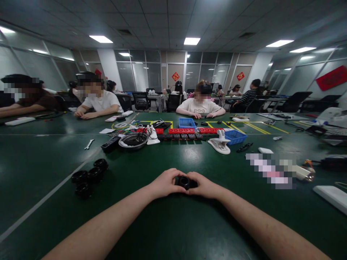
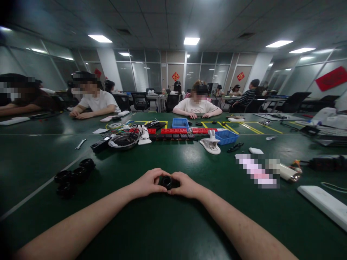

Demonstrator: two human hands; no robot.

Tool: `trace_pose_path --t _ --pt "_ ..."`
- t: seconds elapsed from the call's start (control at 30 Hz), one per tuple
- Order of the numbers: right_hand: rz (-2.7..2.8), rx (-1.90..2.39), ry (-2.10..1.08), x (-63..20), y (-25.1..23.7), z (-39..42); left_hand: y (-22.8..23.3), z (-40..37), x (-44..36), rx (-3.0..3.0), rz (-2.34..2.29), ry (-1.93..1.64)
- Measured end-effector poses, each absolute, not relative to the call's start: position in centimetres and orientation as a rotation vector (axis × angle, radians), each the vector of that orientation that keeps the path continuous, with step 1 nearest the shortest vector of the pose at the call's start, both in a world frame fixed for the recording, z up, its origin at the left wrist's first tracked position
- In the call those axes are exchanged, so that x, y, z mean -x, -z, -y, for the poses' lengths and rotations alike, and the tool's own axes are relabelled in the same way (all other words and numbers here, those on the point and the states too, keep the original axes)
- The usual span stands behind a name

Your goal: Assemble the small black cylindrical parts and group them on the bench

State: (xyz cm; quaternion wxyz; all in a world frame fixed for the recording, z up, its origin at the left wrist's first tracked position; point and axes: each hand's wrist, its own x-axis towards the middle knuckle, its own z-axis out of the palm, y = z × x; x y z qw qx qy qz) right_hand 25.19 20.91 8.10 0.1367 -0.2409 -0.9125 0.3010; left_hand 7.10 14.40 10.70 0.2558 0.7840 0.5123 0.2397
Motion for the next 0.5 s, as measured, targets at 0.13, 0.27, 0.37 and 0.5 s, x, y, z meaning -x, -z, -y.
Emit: trace_pose_path --t 0.13,0.27,0.37,0.5 --pt "2.650 0.637 -0.977 -25.43 -8.64 -21.22 -10.64 -14.48 -6.93 -2.128 -1.370 -0.640" --pt "2.693 0.578 -0.964 -25.45 -8.73 -21.20 -10.51 -14.51 -6.89 -2.119 -1.365 -0.640" --pt "2.702 0.569 -0.951 -25.46 -8.61 -21.27 -10.43 -14.57 -6.86 -2.115 -1.365 -0.637" --pt "2.701 0.583 -0.949 -25.39 -8.54 -21.31 -10.27 -14.70 -6.83 -2.113 -1.361 -0.636"
